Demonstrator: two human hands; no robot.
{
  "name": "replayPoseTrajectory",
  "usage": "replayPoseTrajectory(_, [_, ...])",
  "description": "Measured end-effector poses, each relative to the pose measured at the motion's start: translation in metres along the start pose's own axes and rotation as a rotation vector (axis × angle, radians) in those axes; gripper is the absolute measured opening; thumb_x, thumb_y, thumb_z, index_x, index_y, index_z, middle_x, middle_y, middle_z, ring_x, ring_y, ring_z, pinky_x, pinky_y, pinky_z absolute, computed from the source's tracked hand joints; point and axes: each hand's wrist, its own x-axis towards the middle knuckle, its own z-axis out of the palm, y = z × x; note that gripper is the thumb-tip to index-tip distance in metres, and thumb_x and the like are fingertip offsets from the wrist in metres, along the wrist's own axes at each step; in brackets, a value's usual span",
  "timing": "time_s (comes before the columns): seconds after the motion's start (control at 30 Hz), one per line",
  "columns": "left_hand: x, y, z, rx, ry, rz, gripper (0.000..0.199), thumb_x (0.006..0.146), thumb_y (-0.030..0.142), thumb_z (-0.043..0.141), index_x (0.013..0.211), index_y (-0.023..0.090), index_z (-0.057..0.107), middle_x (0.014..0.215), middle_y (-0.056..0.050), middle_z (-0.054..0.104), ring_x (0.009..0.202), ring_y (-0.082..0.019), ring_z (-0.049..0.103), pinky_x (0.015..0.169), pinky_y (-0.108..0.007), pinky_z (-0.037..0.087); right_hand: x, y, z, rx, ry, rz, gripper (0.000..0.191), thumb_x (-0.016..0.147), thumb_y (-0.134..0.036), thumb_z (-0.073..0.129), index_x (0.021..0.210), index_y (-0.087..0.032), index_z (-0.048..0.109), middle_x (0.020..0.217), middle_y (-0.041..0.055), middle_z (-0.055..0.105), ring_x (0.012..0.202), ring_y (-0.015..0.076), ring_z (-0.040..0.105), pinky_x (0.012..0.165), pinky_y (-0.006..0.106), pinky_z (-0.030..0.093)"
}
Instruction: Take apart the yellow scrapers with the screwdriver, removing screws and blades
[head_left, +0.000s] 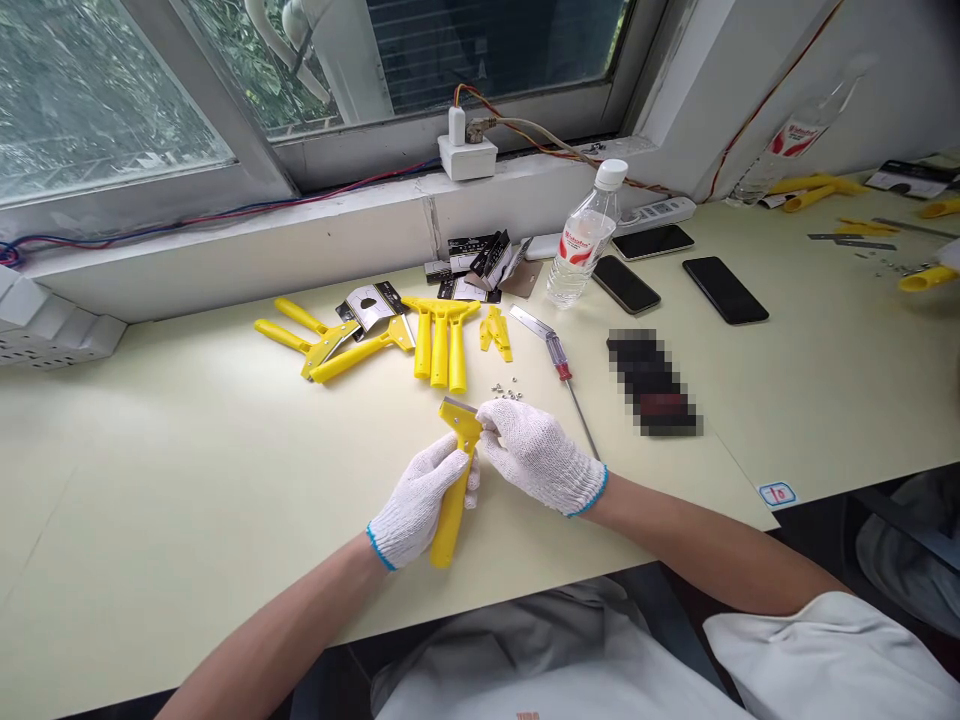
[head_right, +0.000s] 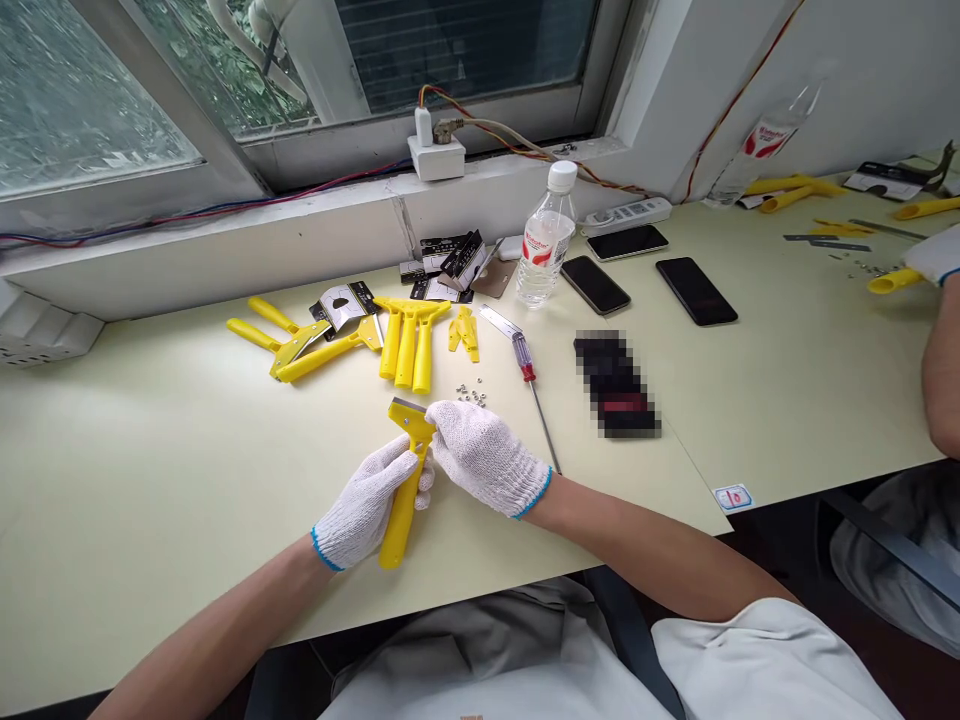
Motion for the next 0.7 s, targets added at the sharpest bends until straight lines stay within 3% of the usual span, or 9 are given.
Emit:
replayPoseTrajectory(0.27, [0.002, -0.001, 0.001, -0.014, -0.018, -0.014, 0.032, 0.100, 0.048, 0.075, 0.112, 0.019, 0.069, 0.088, -0.003, 0.060, 0.070, -0.013, 0.052, 0.065, -0.026, 0.046, -0.007, 0.006, 0.014, -0.141, -0.085, -0.057, 0.024, 0.102, -0.005, 0.053, 0.122, -0.013, 0.063, 0.105, 0.0152, 0.078, 0.090, 0.0279, 0.077, 0.081, 0.039, 0.062])
replayPoseTrajectory(0.37, [0.003, 0.000, 0.001, -0.013, -0.019, -0.021, 0.031, 0.102, 0.048, 0.074, 0.110, 0.019, 0.069, 0.087, -0.002, 0.059, 0.068, -0.012, 0.052, 0.064, -0.026, 0.046, -0.005, 0.011, 0.014, -0.219, -0.113, -0.176, 0.023, 0.105, -0.003, 0.047, 0.116, -0.013, 0.066, 0.100, 0.0142, 0.076, 0.084, 0.0261, 0.075, 0.079, 0.038, 0.060])
replayPoseTrajectory(0.53, [0.003, 0.005, -0.005, 0.023, -0.039, -0.071, 0.033, 0.102, 0.051, 0.071, 0.103, 0.018, 0.068, 0.081, -0.001, 0.058, 0.064, -0.012, 0.052, 0.062, -0.026, 0.045, 0.004, 0.031, 0.002, -0.210, -0.211, -0.499, 0.027, 0.110, -0.007, 0.040, 0.106, -0.016, 0.066, 0.089, 0.0079, 0.072, 0.078, 0.0223, 0.070, 0.072, 0.036, 0.055])
replayPoseTrajectory(0.7, [0.004, 0.009, -0.008, 0.001, -0.056, -0.088, 0.031, 0.100, 0.048, 0.074, 0.110, 0.019, 0.068, 0.092, -0.004, 0.061, 0.066, -0.011, 0.053, 0.059, -0.024, 0.047, 0.009, 0.038, -0.007, -0.168, -0.202, -0.575, 0.024, 0.111, -0.010, 0.043, 0.106, -0.018, 0.065, 0.090, 0.0054, 0.072, 0.079, 0.0202, 0.069, 0.073, 0.035, 0.055])
